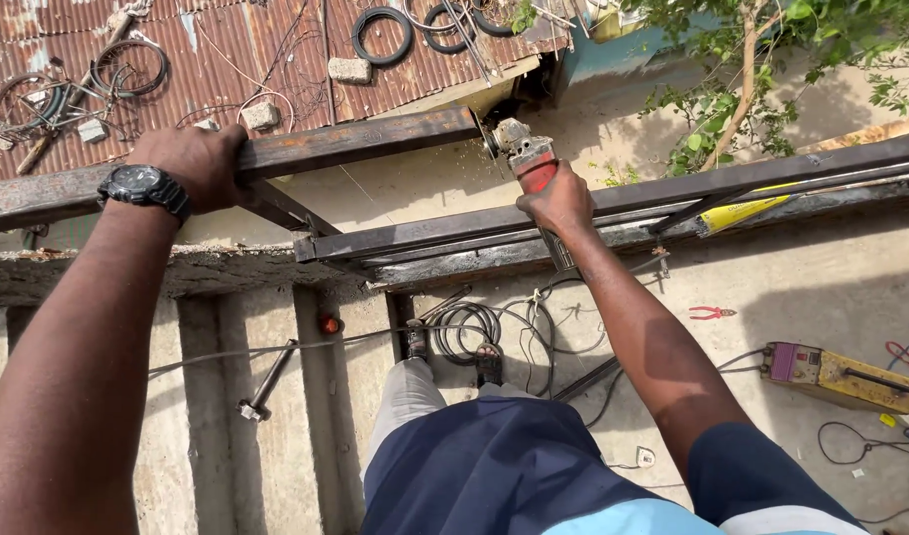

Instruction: Welding and grinding metal bars to create or repair a structural handrail on an outdoor staircase.

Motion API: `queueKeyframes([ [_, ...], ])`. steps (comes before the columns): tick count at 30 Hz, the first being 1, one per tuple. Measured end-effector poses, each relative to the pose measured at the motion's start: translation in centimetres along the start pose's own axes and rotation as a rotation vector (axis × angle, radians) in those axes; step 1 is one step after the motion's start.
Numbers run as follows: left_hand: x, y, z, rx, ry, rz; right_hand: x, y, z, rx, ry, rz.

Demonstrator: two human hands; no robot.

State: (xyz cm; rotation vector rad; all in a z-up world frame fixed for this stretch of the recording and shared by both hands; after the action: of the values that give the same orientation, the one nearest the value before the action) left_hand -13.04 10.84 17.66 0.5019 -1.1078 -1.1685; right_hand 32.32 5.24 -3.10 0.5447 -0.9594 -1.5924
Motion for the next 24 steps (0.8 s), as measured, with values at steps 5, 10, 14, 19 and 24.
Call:
queueKeyframes([
  [5,0.1,0.2,-0.1,-0.031,-0.030,-0.039,0.5,0.8,0.5,0.004,-0.088,0.040],
  [10,0.5,0.6,0.0,0.041,-0.007,-0.032,0.9,-0.9,-3.4,-0.134,-0.045,0.033],
  [14,0.8,1.0,-0.3,0.047,0.005,-0.012,1.8,-0.8,-5.2,-0.257,0.016,0.054],
  [19,-0.7,0.6,0.4,0.036,-0.033,0.052,2.7,0.6,-5.6,-0.284,0.037,0.046],
  [24,-3.7,0.3,1.5,0.110,-0.095,0.157,4.2,1.4,-7.4,-0.299,-0.001,0.057],
])
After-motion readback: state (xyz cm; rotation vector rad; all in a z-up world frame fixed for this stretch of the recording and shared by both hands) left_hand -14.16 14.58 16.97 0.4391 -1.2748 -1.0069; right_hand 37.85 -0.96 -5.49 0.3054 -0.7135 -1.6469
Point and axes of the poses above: each hand's wrist, its own x-axis away from the middle knuckle, its own y-axis out of the back of the hand, z = x × y, the point moved 2 cm from there along -x, towards the middle knuckle, and after that the axes turned 4 degrees about y, right-handed, at the moved point
